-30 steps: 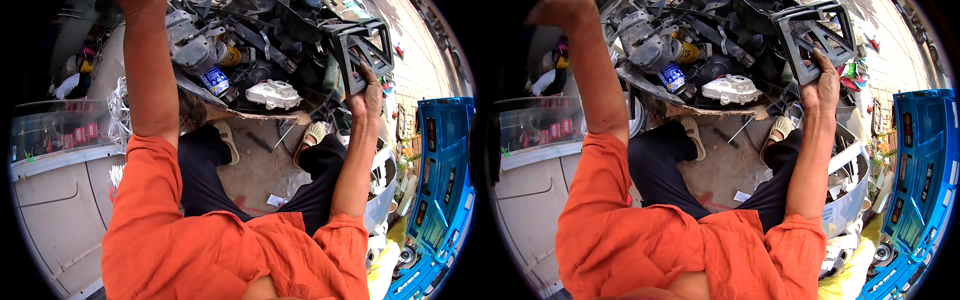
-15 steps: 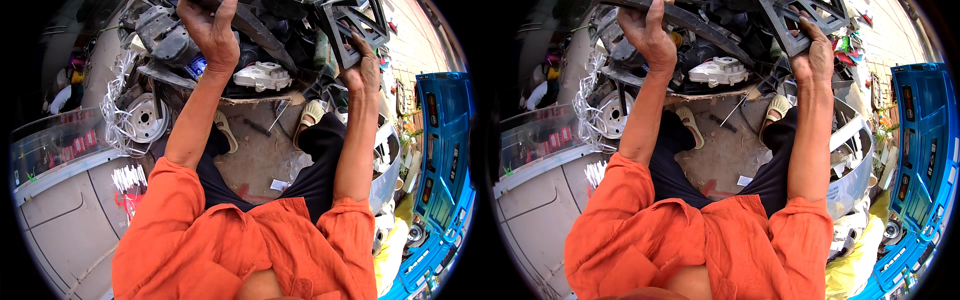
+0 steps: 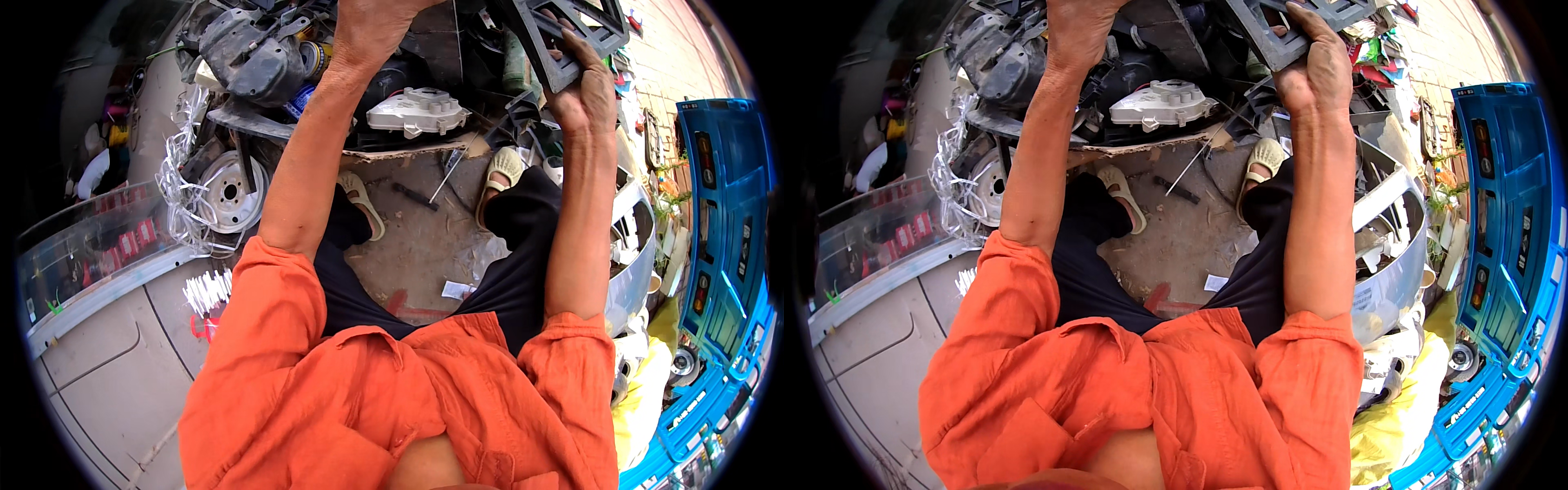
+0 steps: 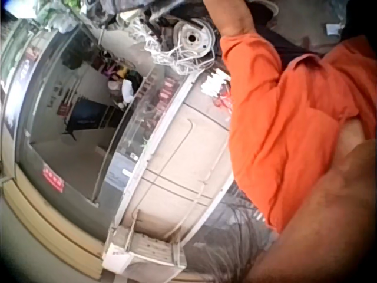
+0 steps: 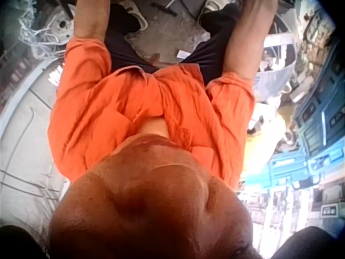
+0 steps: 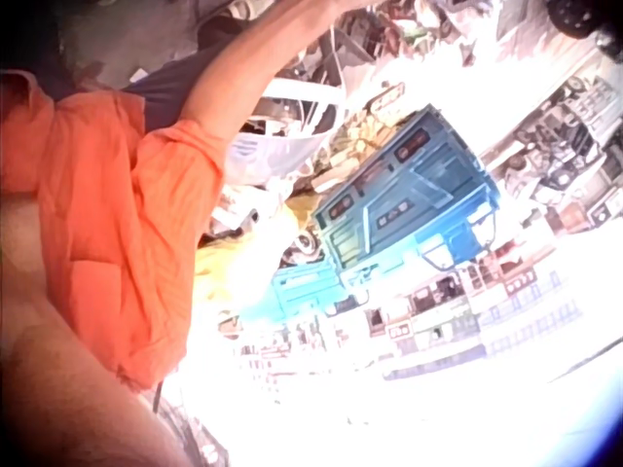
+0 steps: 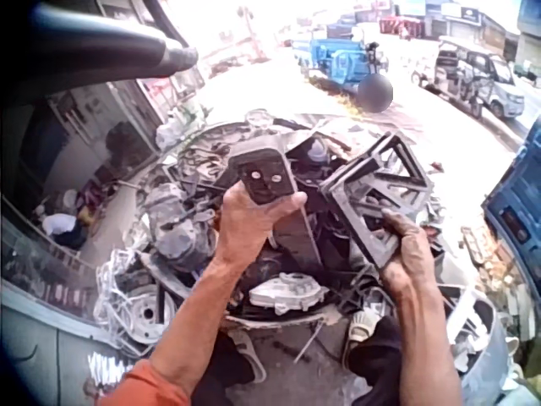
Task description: The person sorts through a cluttered pile of motorcycle components, picking up and examining various plastic covers, a headlight housing, and metal internal parts by hand while sitting on a low stool.
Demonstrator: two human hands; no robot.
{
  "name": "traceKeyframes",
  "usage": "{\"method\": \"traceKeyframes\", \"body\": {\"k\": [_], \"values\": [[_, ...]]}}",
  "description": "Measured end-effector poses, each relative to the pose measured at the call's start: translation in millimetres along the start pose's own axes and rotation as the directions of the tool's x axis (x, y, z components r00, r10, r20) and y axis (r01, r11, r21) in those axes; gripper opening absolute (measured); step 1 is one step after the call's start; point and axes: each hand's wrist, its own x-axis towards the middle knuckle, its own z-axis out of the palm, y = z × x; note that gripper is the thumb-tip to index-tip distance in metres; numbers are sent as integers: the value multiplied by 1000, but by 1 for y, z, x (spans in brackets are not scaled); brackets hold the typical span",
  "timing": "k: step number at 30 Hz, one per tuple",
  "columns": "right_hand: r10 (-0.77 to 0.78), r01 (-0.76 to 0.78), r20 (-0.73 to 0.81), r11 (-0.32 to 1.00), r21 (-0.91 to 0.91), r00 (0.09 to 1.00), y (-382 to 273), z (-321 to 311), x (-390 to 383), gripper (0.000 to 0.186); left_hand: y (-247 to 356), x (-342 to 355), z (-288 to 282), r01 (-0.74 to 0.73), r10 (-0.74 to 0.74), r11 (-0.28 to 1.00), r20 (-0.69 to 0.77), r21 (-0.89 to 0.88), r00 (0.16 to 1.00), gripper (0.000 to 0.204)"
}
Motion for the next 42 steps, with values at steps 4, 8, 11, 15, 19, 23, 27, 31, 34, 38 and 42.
{"method": "traceKeyframes", "body": {"k": [4, 8, 11, 15, 19, 23, 27, 31, 34, 38, 42], "values": [[-3, 3, 11, 1000, 17, 1000, 0, 6, -5, 33, 1, -2, -1, 191, -81, 956, 426, -222, 901, 17], [2, -2, -21, 1000, 3, 1000, -3, -3, 2, 31, -29, -9, 6, 263, -109, 864, 350, -429, 930, 15], [1, 0, 24, 999, -38, 1000, -5, -8, 6, 29, -7, -32, 40, 123, 138, 886, 507, -447, 851, 21], [33, -44, -79, 990, -137, 996, -8, -20, 8, 24, -24, -49, 59, -83, 203, 958, 445, -275, 872, 30], [-161, 119, -118, 946, -302, 980, -13, 7, -9, 22, -20, -63, 66, -251, 359, 929, 494, -271, 792, 35], [-177, 149, -66, 942, -300, 982, -21, -3, -6, 19, -18, -68, 98, -463, 547, 837, 464, -292, 697, 34], [-230, 171, -123, 915, -365, 965, -29, -11, -4, 15, -16, -68, 82, -425, 497, 867, 505, -260, 706, 36], [-308, 190, -155, 837, -513, 939, -27, -1, -7, 17, -16, -77, 64, -401, 453, 891, 475, -214, 754, 35], [-314, 177, -176, 825, -536, 933, -23, 3, -5, 19, -16, -52, 38, -348, 291, 937, 454, 44, 842, 54], [-410, 250, -192, 800, -546, 891, -31, -7, 1, 20, -32, -41, -8, -108, 8, 988, 663, 110, 749, 53], [-463, 293, -213, 791, -537, 861, -29, 3, -4, 22, -80, -20, -20, -92, -207, 897, 593, 433, 778, 31]]}}
